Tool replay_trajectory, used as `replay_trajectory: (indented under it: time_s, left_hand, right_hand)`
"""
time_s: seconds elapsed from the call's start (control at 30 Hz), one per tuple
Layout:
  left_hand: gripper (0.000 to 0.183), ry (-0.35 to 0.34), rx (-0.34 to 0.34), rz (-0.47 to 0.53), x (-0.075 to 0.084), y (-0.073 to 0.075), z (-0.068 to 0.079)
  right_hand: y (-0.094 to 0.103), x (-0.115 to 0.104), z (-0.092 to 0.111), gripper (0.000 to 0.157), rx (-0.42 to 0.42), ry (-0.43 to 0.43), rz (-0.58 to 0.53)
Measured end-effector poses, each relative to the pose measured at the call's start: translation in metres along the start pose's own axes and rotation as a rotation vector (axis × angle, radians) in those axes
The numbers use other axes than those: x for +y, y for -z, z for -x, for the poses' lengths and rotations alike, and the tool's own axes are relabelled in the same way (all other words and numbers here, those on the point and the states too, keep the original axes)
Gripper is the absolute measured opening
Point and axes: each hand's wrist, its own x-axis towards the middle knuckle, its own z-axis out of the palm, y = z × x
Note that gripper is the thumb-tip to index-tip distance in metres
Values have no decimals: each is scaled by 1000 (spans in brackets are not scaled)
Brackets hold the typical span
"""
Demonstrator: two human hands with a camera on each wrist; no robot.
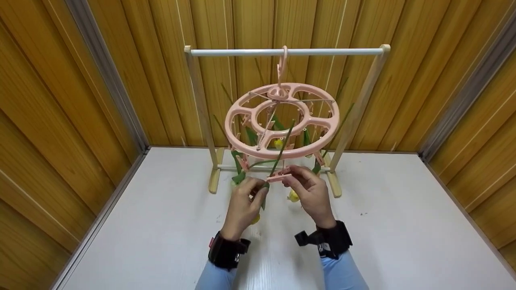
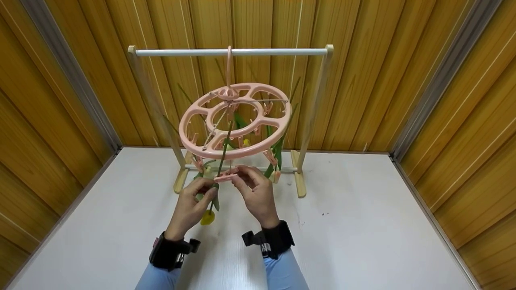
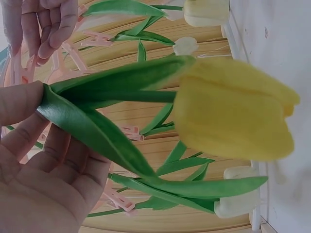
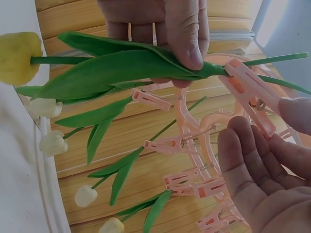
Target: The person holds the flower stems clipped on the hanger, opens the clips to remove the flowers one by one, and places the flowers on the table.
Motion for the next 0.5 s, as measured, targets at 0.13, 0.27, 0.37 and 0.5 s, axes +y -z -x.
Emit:
replay_trajectory:
  time_s: [0.13,0.27,0.37,0.5]
  left_hand:
    - [4,-2,-2,-6,1,1,0]
    - [4,-18,2,-8,2,1,0]
    - [4,-34,7,-12,3,1,1]
    - [4,-34,5,-8,4,1,1]
  right_hand:
    - [0,0,0,27,7,2,14]
    - [0,-1,-1,26,12,6,4]
    - [0,-2,-1,25,12,11,-2]
    - [0,-2,-2,24,13,13,2]
